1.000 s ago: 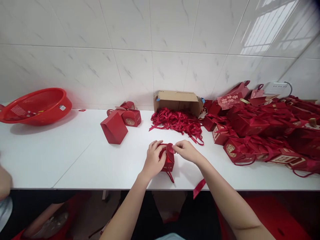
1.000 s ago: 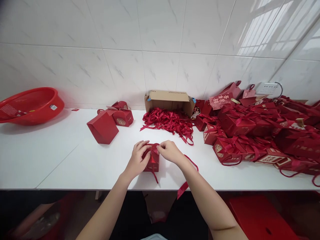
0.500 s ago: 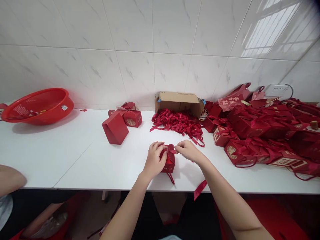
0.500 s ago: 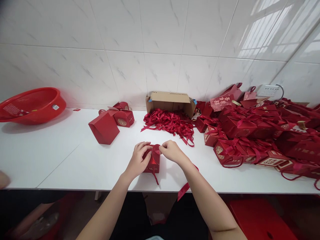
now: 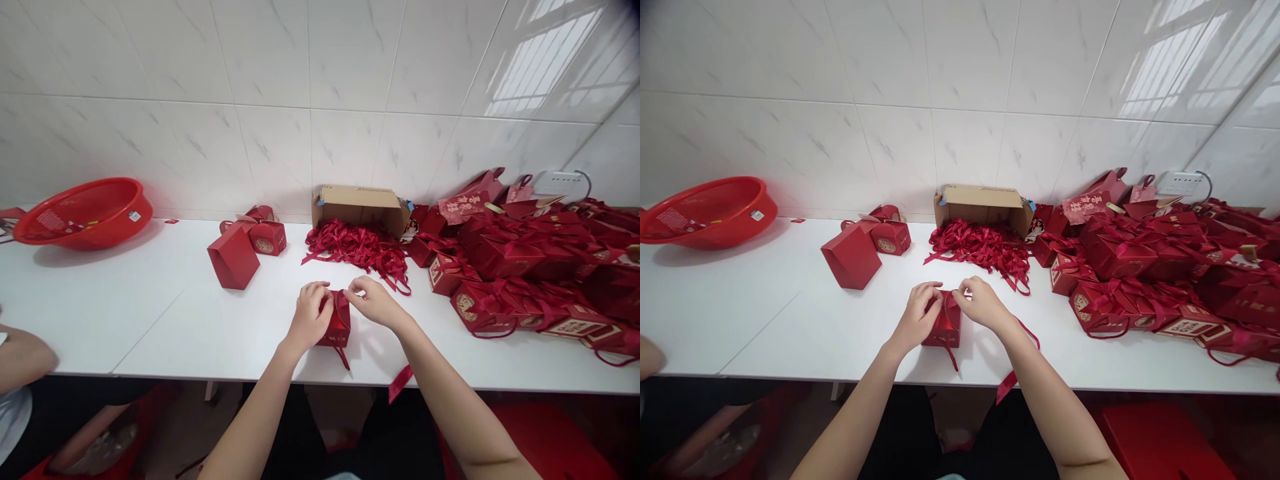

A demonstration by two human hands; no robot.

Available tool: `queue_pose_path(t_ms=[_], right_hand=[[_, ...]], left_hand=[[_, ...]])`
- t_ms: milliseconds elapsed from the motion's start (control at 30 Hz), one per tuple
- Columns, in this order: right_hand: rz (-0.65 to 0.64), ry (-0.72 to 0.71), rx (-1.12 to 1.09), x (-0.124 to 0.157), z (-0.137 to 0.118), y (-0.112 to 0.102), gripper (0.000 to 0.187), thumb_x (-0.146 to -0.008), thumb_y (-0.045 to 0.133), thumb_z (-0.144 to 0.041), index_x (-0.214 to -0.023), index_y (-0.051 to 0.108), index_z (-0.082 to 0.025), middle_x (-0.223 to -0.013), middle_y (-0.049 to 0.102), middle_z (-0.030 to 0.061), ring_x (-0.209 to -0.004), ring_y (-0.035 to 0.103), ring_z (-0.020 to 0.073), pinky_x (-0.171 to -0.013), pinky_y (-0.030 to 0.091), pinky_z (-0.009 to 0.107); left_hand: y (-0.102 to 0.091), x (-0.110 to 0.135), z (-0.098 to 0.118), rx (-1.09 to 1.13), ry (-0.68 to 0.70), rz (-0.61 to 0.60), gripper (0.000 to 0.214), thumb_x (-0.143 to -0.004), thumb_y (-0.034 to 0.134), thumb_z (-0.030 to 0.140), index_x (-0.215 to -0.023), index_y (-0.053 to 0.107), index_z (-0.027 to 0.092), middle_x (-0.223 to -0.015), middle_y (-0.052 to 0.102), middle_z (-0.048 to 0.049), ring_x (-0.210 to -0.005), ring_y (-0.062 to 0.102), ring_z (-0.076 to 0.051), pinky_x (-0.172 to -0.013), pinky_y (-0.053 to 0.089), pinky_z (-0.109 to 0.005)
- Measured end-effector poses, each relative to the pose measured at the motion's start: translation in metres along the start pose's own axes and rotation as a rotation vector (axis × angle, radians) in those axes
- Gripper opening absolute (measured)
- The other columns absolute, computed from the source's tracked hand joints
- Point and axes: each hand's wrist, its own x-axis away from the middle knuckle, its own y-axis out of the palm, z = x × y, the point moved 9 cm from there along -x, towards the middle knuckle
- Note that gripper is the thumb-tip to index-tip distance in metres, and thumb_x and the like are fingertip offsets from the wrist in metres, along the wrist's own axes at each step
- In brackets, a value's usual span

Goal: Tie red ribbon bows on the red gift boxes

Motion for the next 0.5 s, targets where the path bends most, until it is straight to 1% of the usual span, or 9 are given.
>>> queue_pose_path(t_ms=[67,100,167,233,300,367,400,433,500], right_hand=[[0.002,-0.085,-0.037,-0.001,-0.011,-0.003,0.022,-0.083,0.049,-0.032,-0.091,0.063,-0.018,-0.106,0.062,0.0084,-0.102,0.054,0.0199,-0.091,0.04,0.035],[-0.03,-0.108,-0.079,-0.002,-0.016,-0.001,0.025,-0.084,0.048,-0.033,-0.099,0.062,-0.019,-0.116,0.059,0.0093,-0.11,0.052,0.0201,-0.096,0.038,0.036],[-0.132,-0.118,-0.185,-0.004,-0.026,0.007,0.03,-0.086,0.046,-0.035,-0.107,0.062,-0.02,-0.125,0.056,0.0087,-0.116,0.05,0.0196,-0.1,0.035,0.035],[-0.209,-0.128,-0.275,-0.007,-0.037,0.013,0.029,-0.086,0.048,-0.037,-0.103,0.064,-0.02,-0.117,0.061,0.0072,-0.109,0.055,0.0191,-0.096,0.039,0.034],[-0.211,-0.137,-0.347,-0.01,-0.047,0.013,0.026,-0.084,0.052,-0.038,-0.093,0.066,-0.018,-0.099,0.066,0.0053,-0.093,0.059,0.0175,-0.086,0.044,0.031],[-0.137,-0.136,-0.419,-0.011,-0.052,0.003,0.025,-0.082,0.056,-0.039,-0.082,0.064,-0.016,-0.083,0.064,0.003,-0.079,0.058,0.0147,-0.076,0.045,0.028],[-0.086,-0.139,-0.461,-0.009,-0.054,-0.005,0.024,-0.082,0.057,-0.038,-0.079,0.063,-0.016,-0.078,0.062,0.0018,-0.075,0.056,0.0135,-0.073,0.045,0.027],[-0.038,-0.149,-0.506,-0.006,-0.057,-0.014,0.023,-0.081,0.058,-0.038,-0.077,0.062,-0.016,-0.076,0.06,0.0009,-0.072,0.055,0.0126,-0.071,0.044,0.026],[0.053,-0.186,-0.592,0.006,-0.065,-0.035,0.02,-0.081,0.059,-0.037,-0.077,0.061,-0.018,-0.075,0.058,0.0002,-0.071,0.054,0.0123,-0.069,0.043,0.026]], left_hand=[[-0.009,-0.005,0.001,0.019,-0.003,0.011,0.015,-0.087,0.04,0.019,-0.077,0.05,0.022,-0.111,0.059,-0.005,-0.113,0.046,-0.021,-0.098,0.038,-0.043],[-0.015,-0.009,0.002,0.028,0.001,0.018,0.015,-0.087,0.039,0.018,-0.077,0.049,0.022,-0.112,0.059,-0.0049,-0.114,0.046,-0.021,-0.099,0.037,-0.042],[-0.029,-0.015,0.008,0.046,0.017,0.035,0.015,-0.086,0.038,0.018,-0.076,0.048,0.022,-0.115,0.058,-0.0046,-0.116,0.044,-0.022,-0.101,0.035,-0.043],[-0.042,-0.02,0.014,0.058,0.033,0.05,0.015,-0.086,0.038,0.018,-0.076,0.048,0.022,-0.119,0.056,-0.0042,-0.119,0.042,-0.022,-0.102,0.033,-0.043],[-0.054,-0.019,0.018,0.066,0.039,0.082,0.015,-0.087,0.038,0.021,-0.077,0.049,0.022,-0.121,0.056,-0.0039,-0.121,0.041,-0.023,-0.103,0.032,-0.042],[-0.063,-0.012,0.017,0.089,0.03,0.132,0.011,-0.087,0.04,0.023,-0.081,0.05,0.022,-0.121,0.056,-0.0042,-0.121,0.043,-0.023,-0.103,0.033,-0.042],[-0.064,-0.007,0.014,0.101,0.017,0.152,0.009,-0.086,0.042,0.024,-0.084,0.051,0.023,-0.12,0.056,-0.0045,-0.119,0.045,-0.023,-0.102,0.034,-0.041],[-0.063,0.0,0.01,0.109,0.001,0.162,0.007,-0.085,0.045,0.024,-0.087,0.051,0.023,-0.119,0.057,-0.0049,-0.116,0.048,-0.022,-0.1,0.036,-0.04],[-0.054,0.014,-0.001,0.097,-0.032,0.144,0.01,-0.081,0.051,0.024,-0.091,0.051,0.022,-0.113,0.059,-0.0053,-0.109,0.054,-0.022,-0.094,0.041,-0.038]])
